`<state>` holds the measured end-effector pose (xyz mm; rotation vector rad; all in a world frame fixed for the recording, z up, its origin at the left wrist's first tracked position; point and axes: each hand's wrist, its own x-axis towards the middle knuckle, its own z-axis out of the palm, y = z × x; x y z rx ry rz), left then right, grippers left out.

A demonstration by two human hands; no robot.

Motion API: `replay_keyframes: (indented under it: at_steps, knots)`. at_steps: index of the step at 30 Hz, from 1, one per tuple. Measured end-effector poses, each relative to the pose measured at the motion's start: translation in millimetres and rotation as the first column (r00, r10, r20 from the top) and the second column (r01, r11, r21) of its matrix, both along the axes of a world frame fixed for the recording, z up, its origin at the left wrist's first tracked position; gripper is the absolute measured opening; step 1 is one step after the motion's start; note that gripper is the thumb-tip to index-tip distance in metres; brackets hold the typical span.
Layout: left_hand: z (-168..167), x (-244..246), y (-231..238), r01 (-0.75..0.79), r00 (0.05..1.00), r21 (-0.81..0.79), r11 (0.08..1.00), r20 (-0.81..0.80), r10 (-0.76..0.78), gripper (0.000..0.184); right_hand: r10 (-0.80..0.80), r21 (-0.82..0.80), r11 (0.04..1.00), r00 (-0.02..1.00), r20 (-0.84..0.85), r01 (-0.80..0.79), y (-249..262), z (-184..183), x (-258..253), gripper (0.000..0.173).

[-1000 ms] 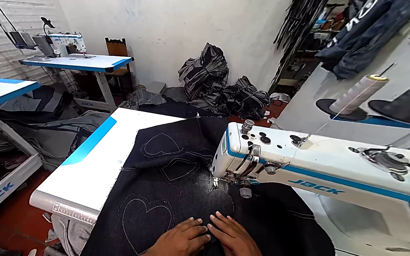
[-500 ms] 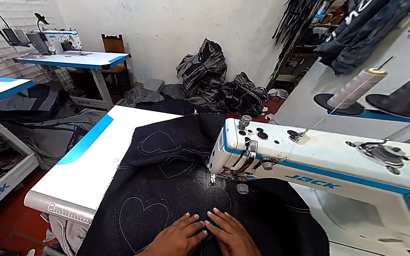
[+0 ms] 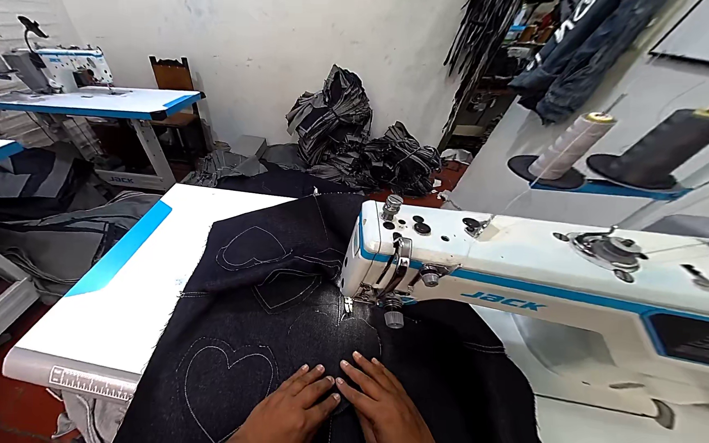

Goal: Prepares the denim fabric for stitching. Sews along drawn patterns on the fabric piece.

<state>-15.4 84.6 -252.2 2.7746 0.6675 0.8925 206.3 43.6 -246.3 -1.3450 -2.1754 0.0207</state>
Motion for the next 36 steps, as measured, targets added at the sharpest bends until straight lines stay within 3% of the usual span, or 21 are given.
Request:
replay_keyframes:
  at_steps: [3, 8, 15, 20, 23, 24, 26, 29, 32, 36]
  knots:
    - [-2.8, -0.7, -0.9, -0.018, 1.0, 0.027, 0.999, -0.007, 0.019, 0.028, -0.019, 0.063, 0.998, 1.0, 0.012, 0.018, -0.1, -6.5, -1.4, 0.035]
    - [-2.4, 0.6, 0.7, -0.028, 1.0, 0.02, 0.999, -0.011, 0.029, 0.03, -0.039, 0.012, 0.999, 0.999, -0.021, 0.039, 0.7, -2.8, -2.6, 0.037]
    - [20.7, -0.9, 7.9, 0.014, 1.0, -0.364, 0.931, 0.01, -0.011, 0.028, -0.039, 0.002, 0.999, 0.999, -0.01, 0.039, 1.1, -1.1, -2.8, 0.037]
    - [38.9, 3.8, 14.8, -0.018, 0.992, -0.414, 0.91, -0.118, -0.035, 0.035, -0.034, -0.077, 0.996, 0.999, 0.037, 0.037, -2.4, 7.6, -1.9, 0.038]
    - [49.6, 16.7, 48.6, 0.167, 0.928, -0.222, 0.961, -0.295, -0.229, 0.032, -0.085, -0.264, 0.957, 0.987, 0.134, 0.118, -10.5, 26.5, -4.7, 0.038]
    - [50.0, 20.0, 62.4, 0.255, 0.88, -0.231, 0.939, -0.347, -0.324, 0.033, -0.127, -0.354, 0.917, 0.975, 0.181, 0.185, -16.4, 34.1, -6.5, 0.04]
    - [46.1, 24.0, 85.6, 0.306, 0.815, -0.321, 0.896, -0.398, -0.421, 0.044, -0.243, -0.383, 0.861, 0.932, 0.268, 0.334, -26.7, 33.6, -9.8, 0.059]
    - [38.1, 24.6, 96.5, 0.191, 0.844, -0.393, 0.9, -0.402, -0.355, 0.052, -0.305, -0.281, 0.883, 0.915, 0.263, 0.375, -21.6, 16.6, -3.1, 0.07]
    - [44.9, 32.3, 105.8, -0.058, 0.875, -0.469, 0.881, -0.449, -0.182, 0.055, -0.117, -0.523, 0.818, 0.96, 0.254, 0.238, 27.3, 36.2, 26.6, 0.071]
    - [52.3, 53.9, 108.8, -0.398, 0.842, -0.456, 0.796, -0.526, 0.119, 0.061, 0.051, -0.501, 0.862, 0.968, 0.244, 0.081, 91.4, 41.9, 65.6, 0.057]
